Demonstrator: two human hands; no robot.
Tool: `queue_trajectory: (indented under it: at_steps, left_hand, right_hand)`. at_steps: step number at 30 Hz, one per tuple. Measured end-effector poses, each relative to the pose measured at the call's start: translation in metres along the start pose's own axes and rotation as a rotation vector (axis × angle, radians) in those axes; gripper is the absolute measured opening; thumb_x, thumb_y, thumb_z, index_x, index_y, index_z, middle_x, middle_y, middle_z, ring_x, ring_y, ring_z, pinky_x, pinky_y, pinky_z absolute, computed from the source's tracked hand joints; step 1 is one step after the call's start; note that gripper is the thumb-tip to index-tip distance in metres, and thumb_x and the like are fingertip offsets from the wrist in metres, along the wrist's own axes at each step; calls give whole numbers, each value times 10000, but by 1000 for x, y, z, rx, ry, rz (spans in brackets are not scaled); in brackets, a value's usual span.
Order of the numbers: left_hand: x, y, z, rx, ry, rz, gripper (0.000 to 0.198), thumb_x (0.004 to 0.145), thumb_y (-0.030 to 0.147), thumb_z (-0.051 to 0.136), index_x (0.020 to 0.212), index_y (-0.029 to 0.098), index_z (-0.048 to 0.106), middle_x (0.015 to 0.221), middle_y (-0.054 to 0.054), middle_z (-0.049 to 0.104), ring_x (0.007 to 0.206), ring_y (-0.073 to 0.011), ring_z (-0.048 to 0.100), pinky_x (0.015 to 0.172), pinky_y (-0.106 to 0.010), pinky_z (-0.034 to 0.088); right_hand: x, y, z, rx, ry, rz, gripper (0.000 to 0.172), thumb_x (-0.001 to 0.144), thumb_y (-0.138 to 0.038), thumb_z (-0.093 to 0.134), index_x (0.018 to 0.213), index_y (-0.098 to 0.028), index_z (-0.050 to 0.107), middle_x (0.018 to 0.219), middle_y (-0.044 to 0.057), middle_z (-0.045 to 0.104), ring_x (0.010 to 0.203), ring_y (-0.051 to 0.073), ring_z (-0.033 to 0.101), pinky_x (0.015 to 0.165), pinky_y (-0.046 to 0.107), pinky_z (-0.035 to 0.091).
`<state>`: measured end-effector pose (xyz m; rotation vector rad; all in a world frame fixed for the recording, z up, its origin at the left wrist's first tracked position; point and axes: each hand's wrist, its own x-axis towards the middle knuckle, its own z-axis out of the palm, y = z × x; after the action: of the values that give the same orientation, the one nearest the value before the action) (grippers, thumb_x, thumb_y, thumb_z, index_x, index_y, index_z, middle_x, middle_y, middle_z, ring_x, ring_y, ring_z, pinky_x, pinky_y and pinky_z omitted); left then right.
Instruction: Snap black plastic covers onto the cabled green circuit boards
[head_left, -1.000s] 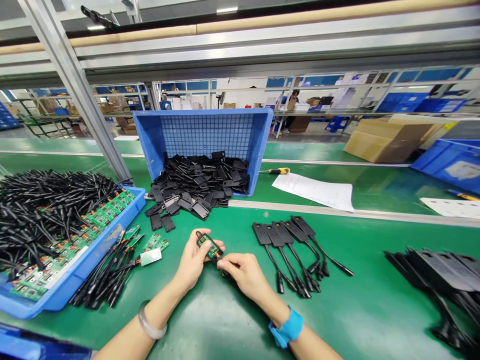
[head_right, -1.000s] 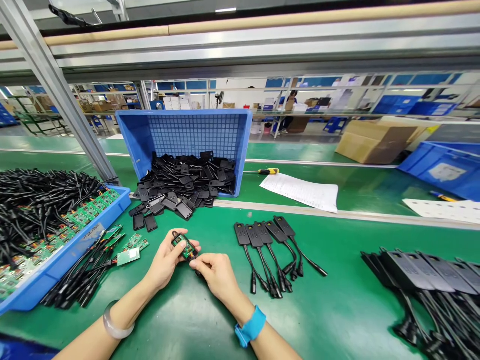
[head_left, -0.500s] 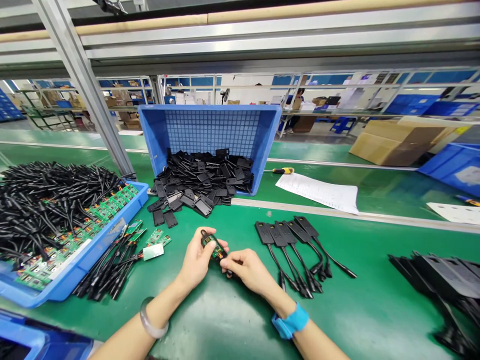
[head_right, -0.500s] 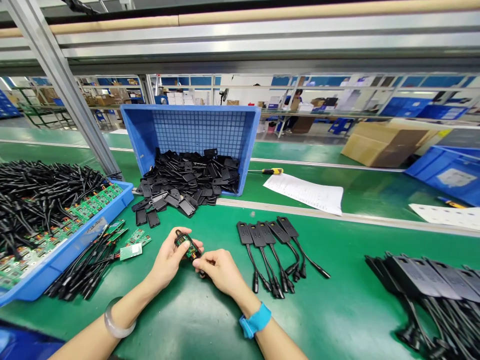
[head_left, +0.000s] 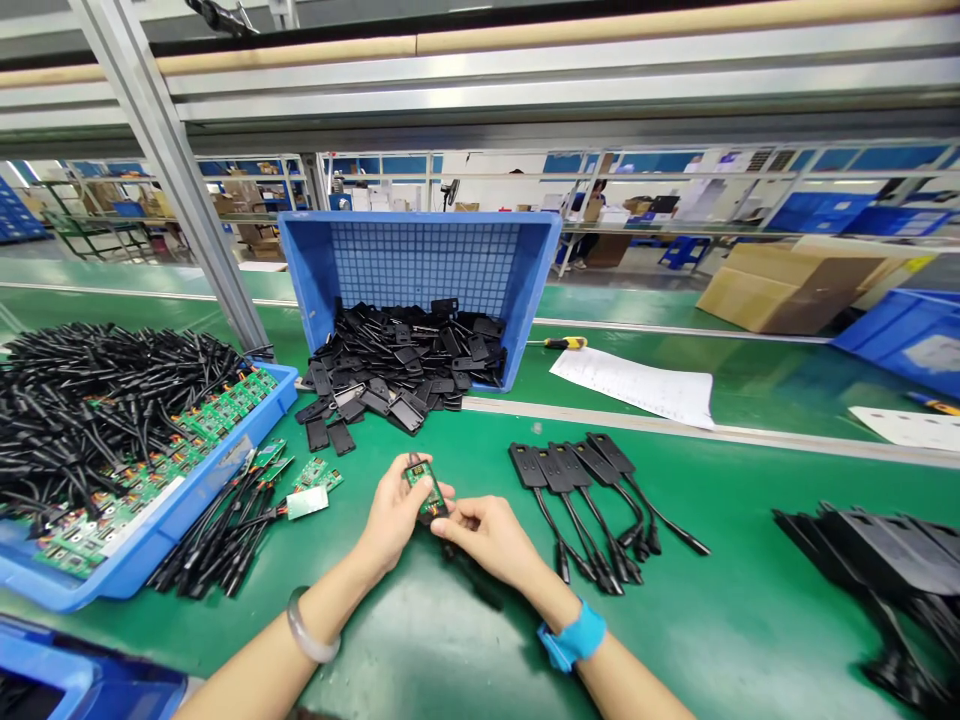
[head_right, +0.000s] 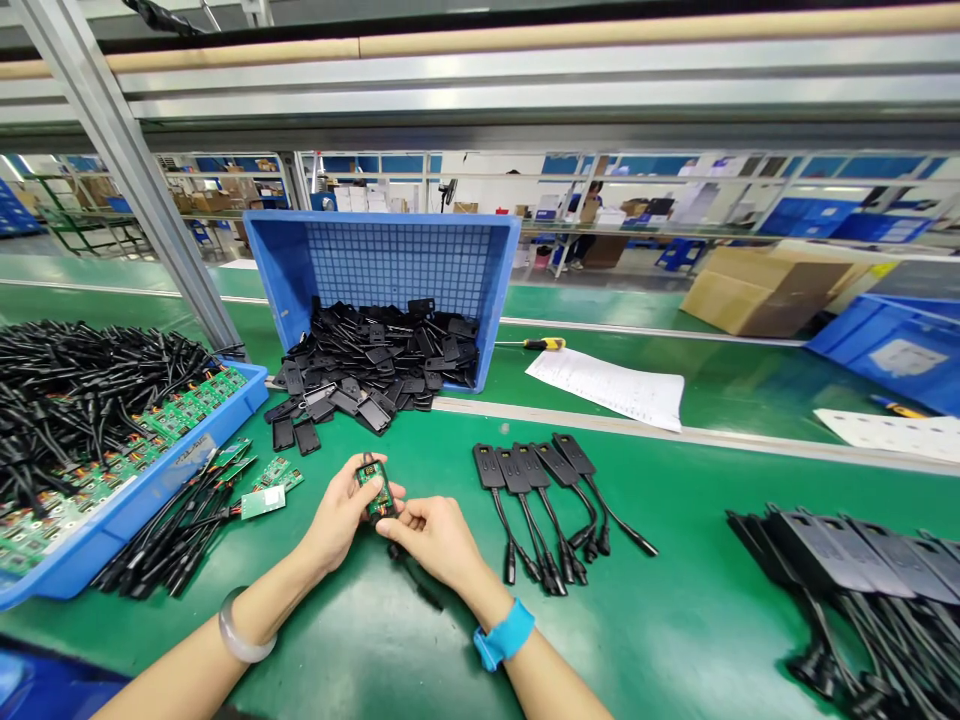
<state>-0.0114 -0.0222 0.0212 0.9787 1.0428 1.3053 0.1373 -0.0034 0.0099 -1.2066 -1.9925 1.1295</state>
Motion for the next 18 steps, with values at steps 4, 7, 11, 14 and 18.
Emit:
queue_trajectory:
  at_steps: [4, 7, 11, 14, 18]
  left_hand:
    - [3, -2, -1, 115, -80, -143, 384, 733, 389, 624, 1019, 152, 525, 708, -28, 639, 485, -125, 579, 388, -175, 384]
    - [2, -6, -1, 242, -162, -135, 280, 758, 340, 579, 969, 157, 559, 706, -29, 640, 443, -103, 561, 356, -154, 354]
    - [2, -14, -2, 398, -206, -61, 180, 780, 295, 539, 907, 174, 577, 695, -24, 649, 435, -107, 573, 348, -150, 359]
    - [1, -17, -3, 492, -216, -22, 187, 801, 283, 494, 931, 182, 583, 698, -20, 658, 444, -111, 583, 358, -157, 363]
    - [0, -16, -3, 582, -218, 27, 163, 809, 252, 458, 896, 194, 583, 697, -5, 669, 450, -110, 584, 408, -175, 382]
  right_hand:
    - [-3, -1, -4, -10, 181, -199, 330, 873, -398, 546, 656, -160, 616, 575, -14, 542, 527, 113, 457, 523, 230, 354]
    - [-3, 5, -9, -177, 302, -414, 229, 937, -306, 484, 885, -182, 670, 783, 39, 620, 705, 153, 552, 667, 269, 416]
    - [0, 12, -12, -458, 348, -592, 255, 969, -282, 449, 969, -219, 696, 805, 52, 608, 738, 165, 540, 670, 294, 387]
    - [1, 12, -12, -526, 333, -621, 261, 975, -286, 444, 976, -212, 694, 810, 58, 617, 739, 170, 530, 662, 302, 368]
    - [2, 13, -11, -486, 300, -622, 231, 972, -275, 459, 971, -199, 677, 816, 53, 649, 755, 177, 550, 680, 319, 350]
